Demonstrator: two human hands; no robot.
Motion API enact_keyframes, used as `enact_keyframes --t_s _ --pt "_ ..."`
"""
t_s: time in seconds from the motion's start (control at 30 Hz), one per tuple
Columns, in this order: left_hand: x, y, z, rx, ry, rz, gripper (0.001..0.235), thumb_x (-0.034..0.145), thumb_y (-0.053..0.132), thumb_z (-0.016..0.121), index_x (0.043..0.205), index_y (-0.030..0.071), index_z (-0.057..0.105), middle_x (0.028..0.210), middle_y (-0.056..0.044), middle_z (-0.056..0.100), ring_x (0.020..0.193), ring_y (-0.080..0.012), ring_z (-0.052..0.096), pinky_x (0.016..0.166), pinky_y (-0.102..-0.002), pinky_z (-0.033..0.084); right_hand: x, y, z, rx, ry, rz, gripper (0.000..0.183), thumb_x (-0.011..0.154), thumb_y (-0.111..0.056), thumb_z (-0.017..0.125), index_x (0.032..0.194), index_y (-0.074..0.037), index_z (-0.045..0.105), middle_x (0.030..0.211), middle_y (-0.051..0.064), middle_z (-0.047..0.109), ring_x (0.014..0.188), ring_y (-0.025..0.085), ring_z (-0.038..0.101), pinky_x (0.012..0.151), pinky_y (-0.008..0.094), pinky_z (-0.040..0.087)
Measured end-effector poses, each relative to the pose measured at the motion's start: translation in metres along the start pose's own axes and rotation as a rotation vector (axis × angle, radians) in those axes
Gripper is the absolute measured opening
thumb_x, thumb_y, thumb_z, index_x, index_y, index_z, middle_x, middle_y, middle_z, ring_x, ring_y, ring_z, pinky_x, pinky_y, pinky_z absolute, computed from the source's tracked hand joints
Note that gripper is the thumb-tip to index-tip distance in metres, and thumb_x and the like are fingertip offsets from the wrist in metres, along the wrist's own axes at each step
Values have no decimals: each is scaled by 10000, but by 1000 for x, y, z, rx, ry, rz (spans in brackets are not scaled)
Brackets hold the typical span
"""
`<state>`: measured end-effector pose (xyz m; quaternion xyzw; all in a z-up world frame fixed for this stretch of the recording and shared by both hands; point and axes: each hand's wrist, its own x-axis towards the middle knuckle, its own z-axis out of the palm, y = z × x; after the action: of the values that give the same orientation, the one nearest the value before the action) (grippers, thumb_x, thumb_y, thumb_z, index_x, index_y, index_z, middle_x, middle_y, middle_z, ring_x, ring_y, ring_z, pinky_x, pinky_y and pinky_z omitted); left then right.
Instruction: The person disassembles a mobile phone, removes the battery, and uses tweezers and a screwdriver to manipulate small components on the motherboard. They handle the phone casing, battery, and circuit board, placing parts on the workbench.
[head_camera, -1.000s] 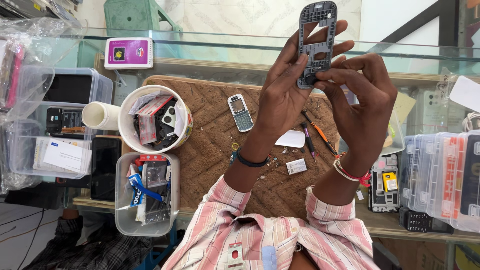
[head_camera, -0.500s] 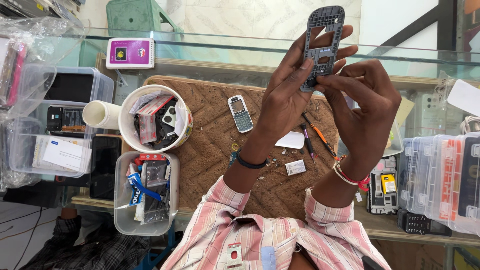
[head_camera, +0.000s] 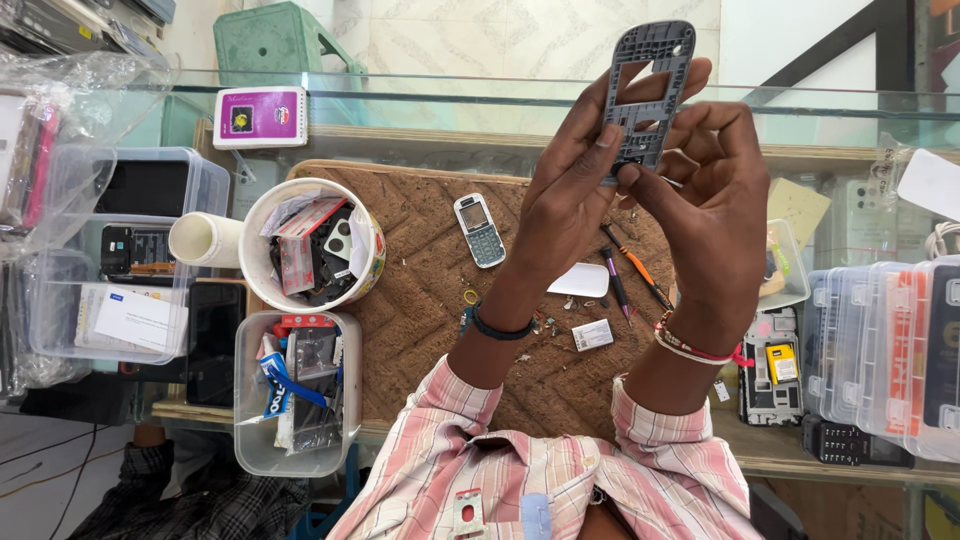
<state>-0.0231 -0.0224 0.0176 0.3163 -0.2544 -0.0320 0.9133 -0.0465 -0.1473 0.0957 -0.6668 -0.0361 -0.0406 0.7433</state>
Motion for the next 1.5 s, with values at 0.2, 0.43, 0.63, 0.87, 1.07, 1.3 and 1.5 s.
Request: enact_keyframes --t_s 0.2,0.43,0.63,0.87,1.07,1.3,1.5 --pt "-1 9 6 461 109 -30 592 1108 250 473 1629 60 264 1535 -175 542 1197 -239 652 962 -408 593 6 11 -10 36 -23 -102 179 966 78 755 1092 44 633 982 125 754 861 149 744 840 287 651" --pt "4 25 4 860 126 11 513 1054 139 678 1527 32 509 1414 -148 664 1174 -203 745 1000 -358 675 13 18 -24 -6 -19 -94 267 930 41 799 1176 72 702 983 133 769 835 141 749 787 277 639" --pt "6 22 3 786 196 43 488 1006 35 725 1463 -5 559 1244 -145 728 1102 -201 758 982 -358 668 10 18 -28 14 -73 -144 290 967 80 751 1250 90 688 1082 148 749 932 163 749 870 292 644" --pt "6 15 11 736 223 79 430 1011 18 715 1420 -23 587 1230 -147 710 1113 -196 744 968 -347 668 5 14 -34 6 -86 -185 291 1008 96 696 1298 91 678 1147 135 715 993 184 748 930 309 649" --pt "5 13 19 777 214 120 371 1028 36 706 1382 -32 619 1154 -119 703 1037 -160 746 891 -294 677 1 10 -31 -9 -31 -207 279 1010 105 714 1288 95 687 1115 118 706 988 171 742 910 297 652" --pt "7 10 14 695 267 64 339 987 68 753 1280 -67 651 1137 -142 749 1034 -184 766 918 -316 675 -2 6 -25 -99 -23 -247 264 1032 110 711 1296 103 689 1107 91 666 1015 169 737 907 274 643" --pt "7 7 8 625 271 25 353 987 91 763 1280 -75 656 1113 -164 769 1033 -184 760 932 -324 655 -1 7 -29 -123 -58 -248 274 1047 106 672 1321 92 674 1078 94 679 974 165 741 890 279 661"
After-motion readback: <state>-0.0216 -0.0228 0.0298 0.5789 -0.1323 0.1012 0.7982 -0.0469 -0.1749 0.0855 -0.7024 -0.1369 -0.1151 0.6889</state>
